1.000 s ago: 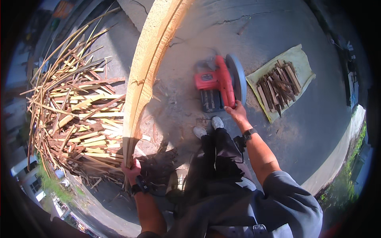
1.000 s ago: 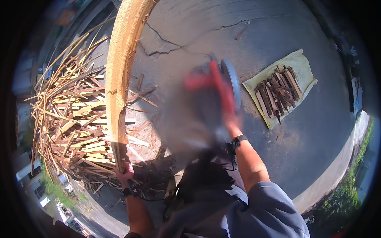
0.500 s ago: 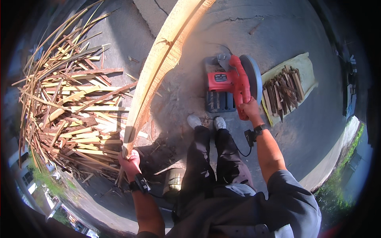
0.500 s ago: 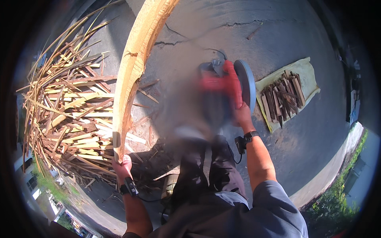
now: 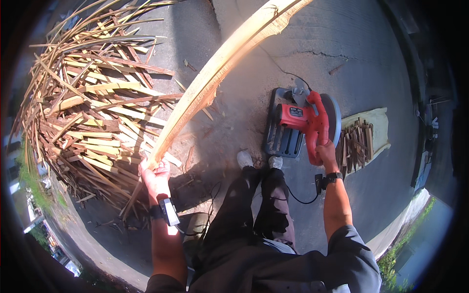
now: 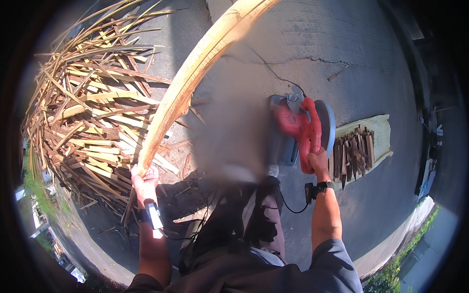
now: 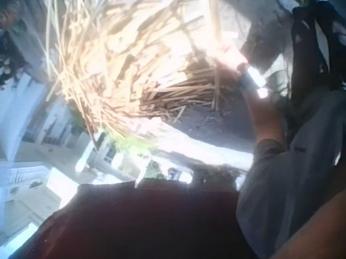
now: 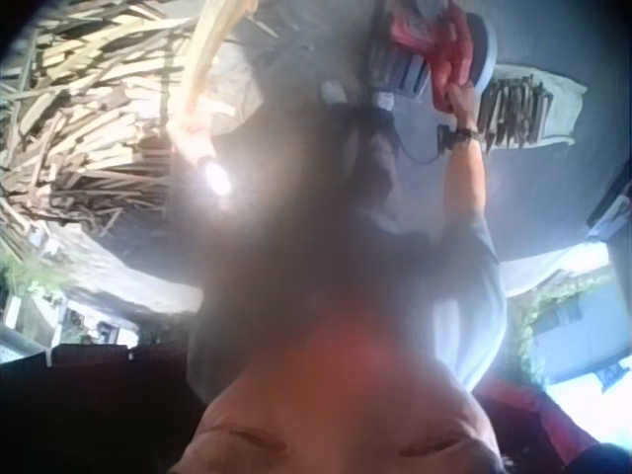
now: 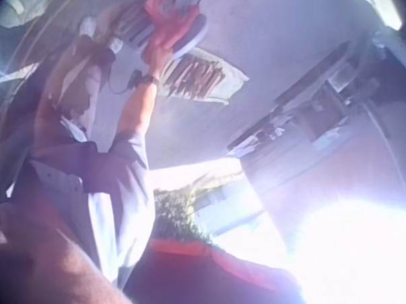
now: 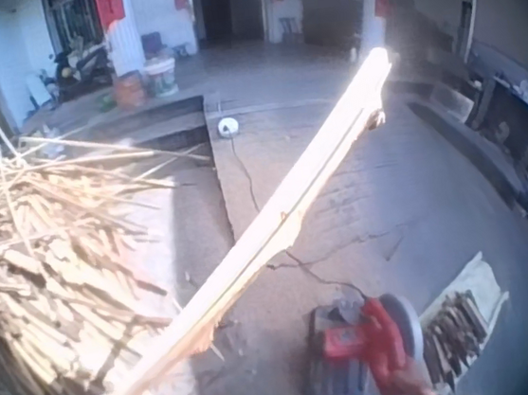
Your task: The person uses a circular saw to cut thin strips of wood into shorter pieces, then gathers the cut pieces and places them into a sack.
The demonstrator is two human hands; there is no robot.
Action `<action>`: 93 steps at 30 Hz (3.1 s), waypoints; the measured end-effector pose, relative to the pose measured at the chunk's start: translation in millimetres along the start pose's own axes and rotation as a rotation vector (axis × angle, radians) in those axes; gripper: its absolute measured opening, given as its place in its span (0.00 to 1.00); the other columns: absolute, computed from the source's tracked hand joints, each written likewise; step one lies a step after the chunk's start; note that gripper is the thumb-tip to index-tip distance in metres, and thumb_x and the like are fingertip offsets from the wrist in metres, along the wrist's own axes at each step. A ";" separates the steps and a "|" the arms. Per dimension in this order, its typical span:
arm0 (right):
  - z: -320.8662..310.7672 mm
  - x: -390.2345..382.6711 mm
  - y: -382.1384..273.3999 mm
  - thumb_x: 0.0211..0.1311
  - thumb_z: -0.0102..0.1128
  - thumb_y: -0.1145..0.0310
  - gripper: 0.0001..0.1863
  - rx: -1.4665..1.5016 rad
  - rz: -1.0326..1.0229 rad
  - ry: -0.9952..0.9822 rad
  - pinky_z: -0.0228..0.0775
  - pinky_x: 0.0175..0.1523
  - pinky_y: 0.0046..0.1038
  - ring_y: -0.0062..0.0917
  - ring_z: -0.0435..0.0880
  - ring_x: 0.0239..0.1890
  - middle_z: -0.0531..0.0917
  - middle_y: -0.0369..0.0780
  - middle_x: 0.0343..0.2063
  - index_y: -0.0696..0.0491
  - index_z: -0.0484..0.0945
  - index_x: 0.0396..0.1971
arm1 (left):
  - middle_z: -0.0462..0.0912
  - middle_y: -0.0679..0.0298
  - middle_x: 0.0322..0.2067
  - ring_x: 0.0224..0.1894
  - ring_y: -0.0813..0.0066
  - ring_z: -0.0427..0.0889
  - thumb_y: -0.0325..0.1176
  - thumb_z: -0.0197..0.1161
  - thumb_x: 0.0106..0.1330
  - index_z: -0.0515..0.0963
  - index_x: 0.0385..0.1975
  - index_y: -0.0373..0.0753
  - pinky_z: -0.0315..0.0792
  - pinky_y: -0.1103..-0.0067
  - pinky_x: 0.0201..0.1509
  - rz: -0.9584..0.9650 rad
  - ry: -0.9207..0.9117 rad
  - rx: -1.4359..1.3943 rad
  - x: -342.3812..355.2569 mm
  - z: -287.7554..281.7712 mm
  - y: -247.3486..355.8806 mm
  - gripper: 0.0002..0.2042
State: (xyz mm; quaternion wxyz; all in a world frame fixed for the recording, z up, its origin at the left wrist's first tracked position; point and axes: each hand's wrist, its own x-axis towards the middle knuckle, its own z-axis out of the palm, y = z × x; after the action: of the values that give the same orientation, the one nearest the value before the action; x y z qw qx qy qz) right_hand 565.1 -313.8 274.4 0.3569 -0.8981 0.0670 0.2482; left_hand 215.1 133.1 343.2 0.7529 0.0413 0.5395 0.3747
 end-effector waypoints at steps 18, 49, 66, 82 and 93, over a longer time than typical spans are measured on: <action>21.6 28.8 -95.2 0.35 0.58 0.74 0.10 -0.149 -0.184 -0.277 0.66 0.17 0.27 0.25 0.74 0.12 0.75 0.39 0.12 0.61 0.72 0.23 | 0.75 0.66 0.20 0.19 0.72 0.71 0.44 0.55 0.57 0.73 0.27 0.40 0.67 0.76 0.27 -0.023 0.224 -0.037 -5.2 -48.0 2.0 0.13; -118.8 -185.4 -70.4 0.49 0.66 0.60 0.31 0.612 -0.065 -0.942 0.76 0.39 0.32 0.34 0.80 0.40 0.77 0.45 0.44 0.57 0.67 0.52 | 0.75 0.59 0.34 0.39 0.63 0.75 0.42 0.54 0.56 0.70 0.37 0.38 0.69 0.67 0.45 0.014 0.163 0.039 -144.1 -179.8 -120.4 0.15; -174.4 -176.0 4.7 0.55 0.54 0.46 0.32 0.554 -0.315 -0.695 0.68 0.48 0.28 0.28 0.70 0.52 0.72 0.38 0.50 0.53 0.66 0.53 | 0.71 0.66 0.23 0.26 0.74 0.72 0.36 0.59 0.55 0.70 0.32 0.37 0.69 0.76 0.30 0.506 0.139 0.138 -200.4 -216.3 -220.4 0.11; -132.6 -184.3 67.9 0.56 0.52 0.57 0.13 0.869 0.305 -0.138 0.69 0.38 0.31 0.30 0.76 0.34 0.77 0.38 0.30 0.51 0.73 0.32 | 0.72 0.62 0.24 0.31 0.69 0.73 0.30 0.52 0.55 0.68 0.24 0.38 0.70 0.73 0.44 0.056 0.246 0.016 -130.1 -350.7 -161.0 0.03; 2.9 -110.2 149.5 0.56 0.55 0.61 0.06 0.797 0.382 -0.277 0.72 0.33 0.28 0.23 0.76 0.30 0.76 0.32 0.25 0.45 0.71 0.28 | 0.74 0.59 0.31 0.34 0.69 0.75 0.28 0.55 0.53 0.68 0.35 0.32 0.69 0.77 0.44 0.795 -0.337 1.385 -2.3 -425.5 -117.2 0.11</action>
State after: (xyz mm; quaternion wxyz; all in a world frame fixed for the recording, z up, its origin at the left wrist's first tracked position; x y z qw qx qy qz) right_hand 423.9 -428.2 236.1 0.6278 -0.6207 0.2734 0.3819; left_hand -83.1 -97.8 113.9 0.4384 0.7415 0.4734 0.1843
